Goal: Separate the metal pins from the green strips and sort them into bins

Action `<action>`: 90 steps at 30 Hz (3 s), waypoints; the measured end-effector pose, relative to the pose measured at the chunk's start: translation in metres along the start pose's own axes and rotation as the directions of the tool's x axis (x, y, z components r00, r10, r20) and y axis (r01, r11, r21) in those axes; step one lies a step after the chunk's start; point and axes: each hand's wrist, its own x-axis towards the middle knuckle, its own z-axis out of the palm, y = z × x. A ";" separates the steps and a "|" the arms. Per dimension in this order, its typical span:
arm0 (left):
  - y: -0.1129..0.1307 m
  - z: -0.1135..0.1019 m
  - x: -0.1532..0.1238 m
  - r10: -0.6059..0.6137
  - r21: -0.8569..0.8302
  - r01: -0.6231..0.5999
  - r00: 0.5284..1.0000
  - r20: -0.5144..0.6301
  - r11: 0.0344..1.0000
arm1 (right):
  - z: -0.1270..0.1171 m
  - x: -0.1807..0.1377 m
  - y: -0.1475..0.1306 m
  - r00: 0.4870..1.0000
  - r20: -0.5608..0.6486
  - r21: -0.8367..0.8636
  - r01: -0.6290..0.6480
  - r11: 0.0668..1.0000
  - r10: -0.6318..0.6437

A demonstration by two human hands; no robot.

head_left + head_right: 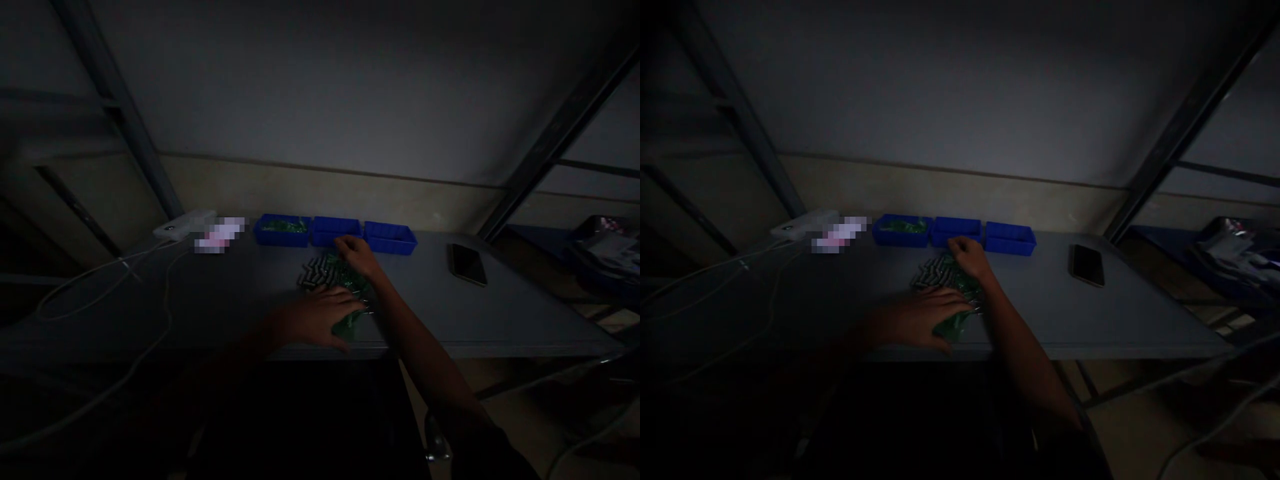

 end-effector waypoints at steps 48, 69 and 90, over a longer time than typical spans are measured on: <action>-0.098 -0.006 0.047 -0.857 -0.975 0.032 0.485 -0.175 0.218 | 0.008 0.000 0.004 0.960 -0.158 0.329 -0.168 0.929 0.230; -0.102 0.001 0.048 -0.784 -0.943 -0.181 0.523 -0.334 0.281 | 0.009 0.002 0.003 0.957 -0.045 0.582 -0.207 0.786 0.286; -0.097 -0.004 0.049 -0.883 -0.975 -0.071 0.414 -0.220 0.210 | 0.012 0.001 0.005 0.955 -0.270 0.553 0.050 0.832 0.122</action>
